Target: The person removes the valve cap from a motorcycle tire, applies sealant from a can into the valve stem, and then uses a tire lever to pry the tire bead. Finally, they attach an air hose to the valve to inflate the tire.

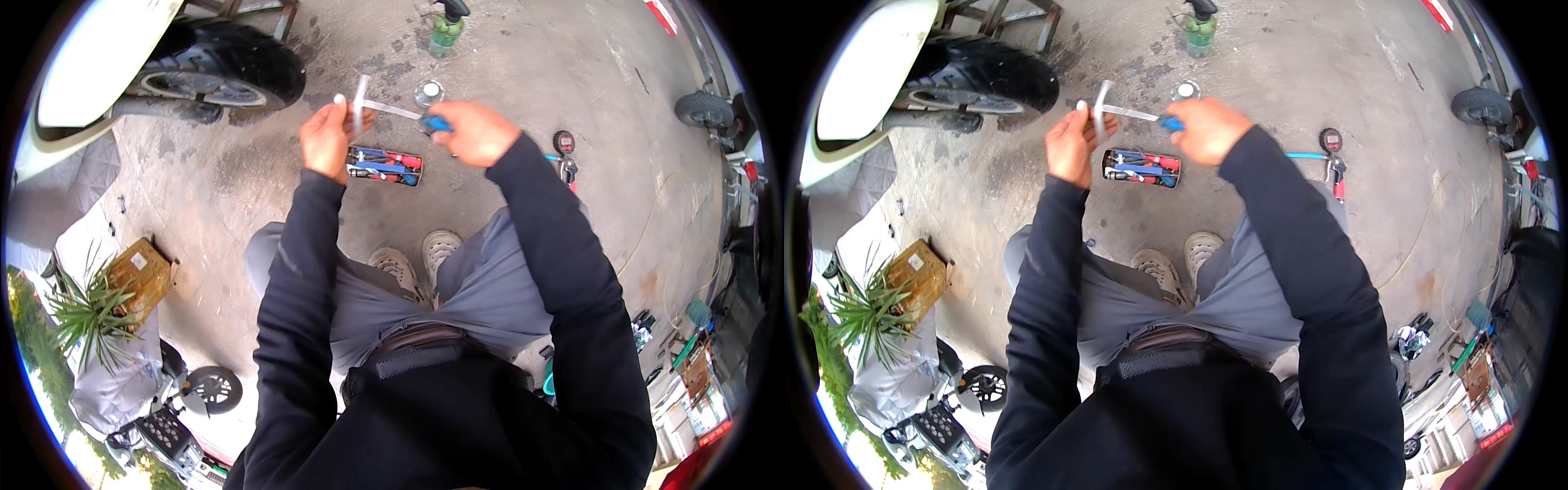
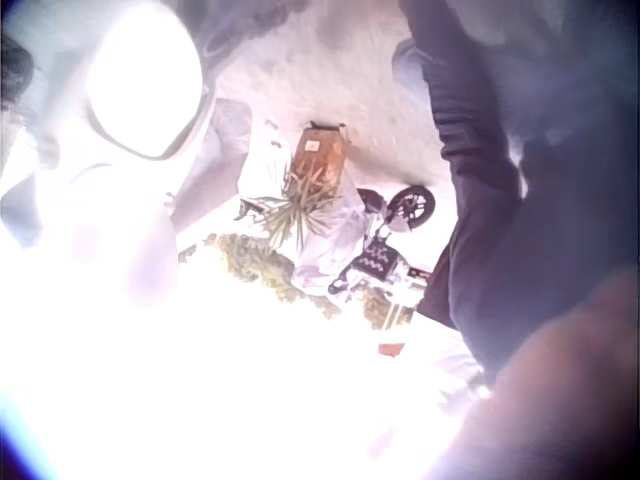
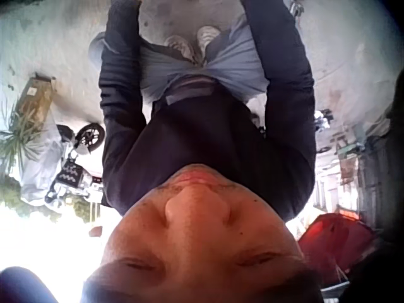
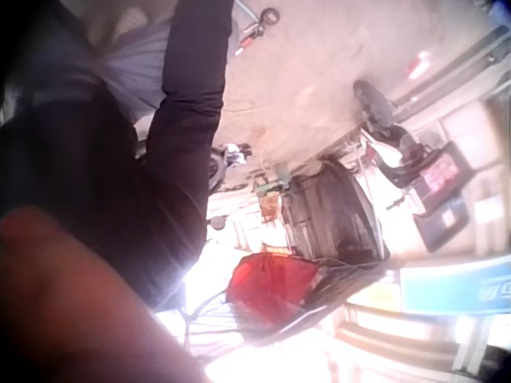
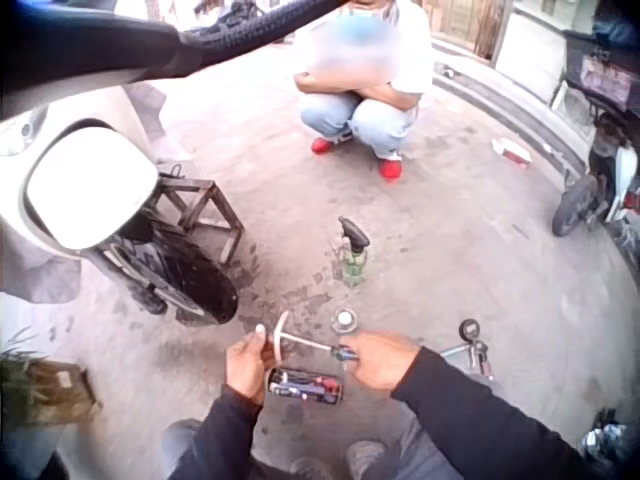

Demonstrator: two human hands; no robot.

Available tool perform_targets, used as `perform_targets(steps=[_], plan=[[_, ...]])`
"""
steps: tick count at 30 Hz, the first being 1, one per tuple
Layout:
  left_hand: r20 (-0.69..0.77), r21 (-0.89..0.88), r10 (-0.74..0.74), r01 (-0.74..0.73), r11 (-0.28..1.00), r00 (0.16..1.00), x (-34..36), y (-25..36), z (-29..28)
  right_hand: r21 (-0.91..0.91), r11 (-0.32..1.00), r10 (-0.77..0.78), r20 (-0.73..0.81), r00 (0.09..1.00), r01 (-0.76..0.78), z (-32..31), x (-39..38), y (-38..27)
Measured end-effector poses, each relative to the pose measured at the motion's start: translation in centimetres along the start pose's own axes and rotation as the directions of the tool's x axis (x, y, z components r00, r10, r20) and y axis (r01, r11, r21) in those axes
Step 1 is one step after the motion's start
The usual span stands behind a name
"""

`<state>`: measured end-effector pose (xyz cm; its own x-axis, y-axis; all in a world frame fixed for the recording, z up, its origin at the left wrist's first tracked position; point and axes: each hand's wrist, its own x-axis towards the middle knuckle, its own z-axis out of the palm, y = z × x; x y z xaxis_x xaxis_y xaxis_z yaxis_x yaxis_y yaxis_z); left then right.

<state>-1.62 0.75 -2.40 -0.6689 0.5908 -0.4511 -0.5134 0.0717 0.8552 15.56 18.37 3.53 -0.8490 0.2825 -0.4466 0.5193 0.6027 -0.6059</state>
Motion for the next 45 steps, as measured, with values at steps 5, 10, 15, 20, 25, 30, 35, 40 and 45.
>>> perform_targets(steps=[5, 10, 15, 20, 25, 30, 35, 40, 45], plan=[[0.237, 0.839, 0.323, -0.361, 0.407, 0.916, 7.5, -9.5, 5.8, -0.114, 0.969, 0.179, -0.286, 0.941, -0.219, -5.6, -6.0, 3.8], [0.391, 0.913, 0.213, -0.407, 0.037, 0.896, 11.5, -13.7, 8.6, 0.131, 0.963, 0.264, -0.316, 0.911, -0.234, -3.6, -9.0, 6.7], [0.537, 0.808, 0.131, -0.553, 0.206, 0.833, 9.1, -9.0, 7.2, -0.038, 0.990, 0.110, -0.397, 0.911, -0.137, -2.4, -7.4, 5.4], [0.471, 0.328, 0.072, -0.251, 0.911, 0.879, -0.9, 1.1, 5.7, -0.115, 0.993, -0.021, -0.189, 0.982, 0.000, -1.6, -2.5, 1.4], [0.747, 0.535, 0.358, -0.826, 0.175, 0.560, -4.7, 7.4, 1.2, 0.350, 0.871, -0.445, 0.266, 0.855, 0.344, -1.2, 0.2, -2.4], [0.497, 0.741, 0.452, -0.634, 0.223, 0.740, -5.6, 5.5, -0.1, 0.106, 0.946, -0.322, 0.171, 0.931, 0.307, 0.7, 0.5, -4.2], [-0.191, 0.648, -0.170, 0.254, 0.718, 0.967, -2.5, -0.6, -2.1, -0.564, 0.807, -0.352, -0.221, 0.910, 0.175, 4.9, 1.3, -5.2], [-0.068, 0.678, -0.358, 0.306, 0.668, 0.931, -2.2, 0.1, -2.7, -0.514, 0.847, -0.251, -0.167, 0.953, 0.133, 4.7, 2.2, -4.1], [0.390, 0.661, 0.186, -0.415, 0.625, 0.902, -4.2, 2.6, 1.1, 0.076, 0.993, -0.098, 0.185, 0.978, 0.085, 0.3, 2.3, -1.0]])
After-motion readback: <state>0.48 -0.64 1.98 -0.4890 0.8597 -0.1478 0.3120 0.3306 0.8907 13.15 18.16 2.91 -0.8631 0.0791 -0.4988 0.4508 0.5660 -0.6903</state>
